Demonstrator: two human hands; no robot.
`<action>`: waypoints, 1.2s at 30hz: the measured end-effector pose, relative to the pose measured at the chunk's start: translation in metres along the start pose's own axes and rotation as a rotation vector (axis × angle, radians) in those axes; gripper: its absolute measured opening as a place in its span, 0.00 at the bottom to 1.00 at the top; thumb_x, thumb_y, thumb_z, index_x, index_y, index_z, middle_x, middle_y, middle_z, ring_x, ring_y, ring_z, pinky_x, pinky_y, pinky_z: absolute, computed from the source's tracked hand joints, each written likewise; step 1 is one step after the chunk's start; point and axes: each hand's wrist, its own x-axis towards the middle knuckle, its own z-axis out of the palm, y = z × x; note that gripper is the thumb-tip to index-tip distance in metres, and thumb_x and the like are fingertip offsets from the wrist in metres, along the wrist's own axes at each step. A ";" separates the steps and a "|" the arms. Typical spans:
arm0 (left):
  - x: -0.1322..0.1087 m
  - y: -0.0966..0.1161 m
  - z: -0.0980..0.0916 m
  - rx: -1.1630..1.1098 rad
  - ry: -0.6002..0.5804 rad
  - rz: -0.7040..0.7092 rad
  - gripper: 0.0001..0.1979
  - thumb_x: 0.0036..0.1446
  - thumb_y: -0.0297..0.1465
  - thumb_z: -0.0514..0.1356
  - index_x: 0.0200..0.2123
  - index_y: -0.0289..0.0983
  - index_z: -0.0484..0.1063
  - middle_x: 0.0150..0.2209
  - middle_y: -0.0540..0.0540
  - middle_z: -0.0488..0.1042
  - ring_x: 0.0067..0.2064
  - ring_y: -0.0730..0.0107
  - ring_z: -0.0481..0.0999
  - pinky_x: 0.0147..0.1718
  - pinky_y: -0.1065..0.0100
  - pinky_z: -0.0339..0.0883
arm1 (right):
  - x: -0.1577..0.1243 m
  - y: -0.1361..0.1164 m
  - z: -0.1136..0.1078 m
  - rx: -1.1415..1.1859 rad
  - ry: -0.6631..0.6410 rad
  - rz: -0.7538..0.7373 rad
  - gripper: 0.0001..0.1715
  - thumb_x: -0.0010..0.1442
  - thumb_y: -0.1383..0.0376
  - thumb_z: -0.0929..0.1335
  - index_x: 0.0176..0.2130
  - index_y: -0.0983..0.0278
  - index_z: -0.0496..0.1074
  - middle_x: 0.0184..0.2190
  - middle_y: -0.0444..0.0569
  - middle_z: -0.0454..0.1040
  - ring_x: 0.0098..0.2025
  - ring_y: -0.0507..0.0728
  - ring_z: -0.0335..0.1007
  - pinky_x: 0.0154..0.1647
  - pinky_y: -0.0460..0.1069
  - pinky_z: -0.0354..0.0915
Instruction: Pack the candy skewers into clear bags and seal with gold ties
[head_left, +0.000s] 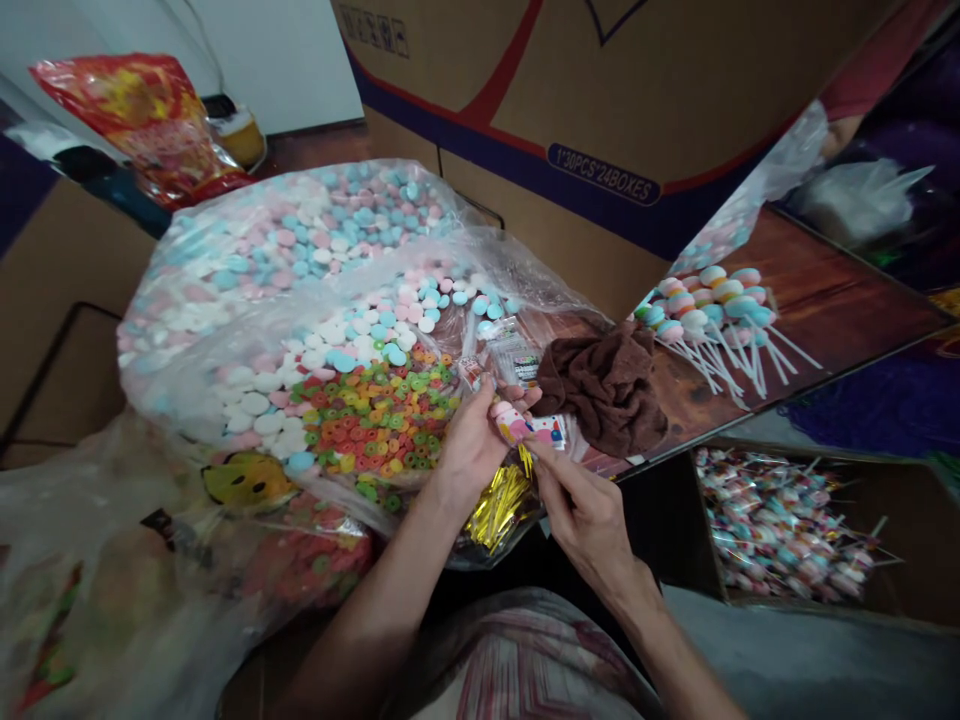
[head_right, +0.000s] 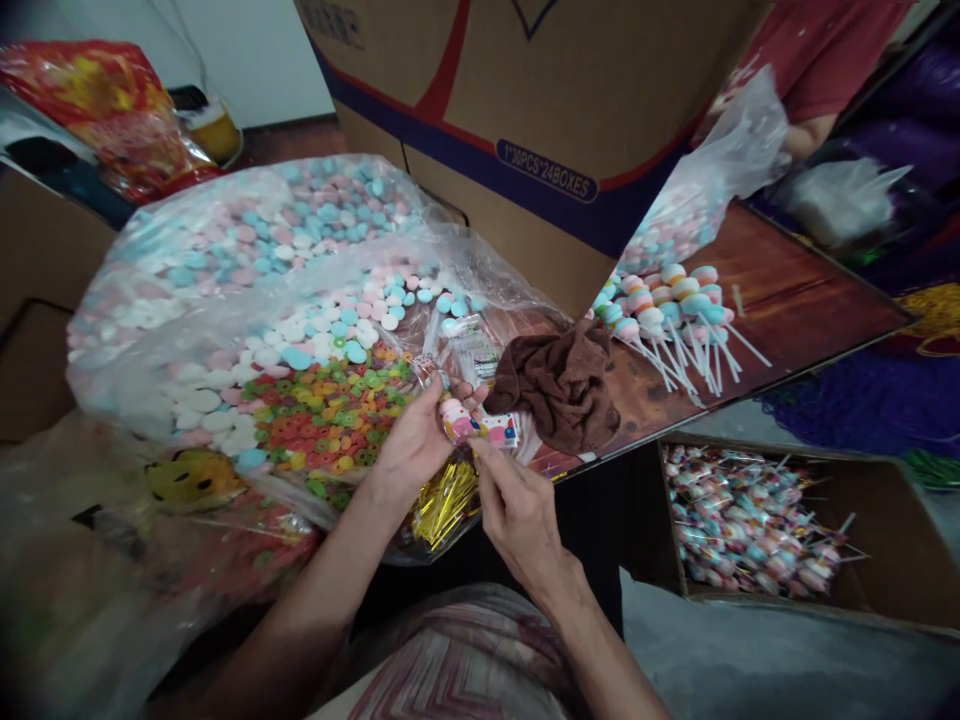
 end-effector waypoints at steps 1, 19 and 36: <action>-0.001 -0.001 0.001 0.007 0.001 0.006 0.13 0.64 0.35 0.56 0.29 0.34 0.70 0.27 0.47 0.76 0.36 0.65 0.81 0.36 0.66 0.73 | 0.000 0.001 0.001 -0.023 -0.016 -0.006 0.22 0.66 0.72 0.62 0.57 0.62 0.71 0.44 0.55 0.80 0.41 0.57 0.80 0.44 0.49 0.74; -0.010 -0.010 0.002 0.135 -0.094 0.103 0.13 0.62 0.38 0.58 0.30 0.34 0.68 0.28 0.47 0.74 0.33 0.68 0.79 0.39 0.65 0.72 | 0.018 0.004 0.002 -0.454 -0.311 0.098 0.18 0.67 0.69 0.59 0.50 0.64 0.74 0.26 0.49 0.78 0.23 0.55 0.73 0.22 0.45 0.57; -0.015 -0.012 0.004 0.155 -0.149 0.135 0.10 0.60 0.36 0.61 0.32 0.36 0.66 0.27 0.51 0.69 0.28 0.76 0.72 0.33 0.71 0.70 | 0.020 0.002 0.008 -0.484 -0.301 0.086 0.20 0.65 0.72 0.59 0.50 0.64 0.74 0.34 0.53 0.81 0.28 0.56 0.76 0.23 0.46 0.58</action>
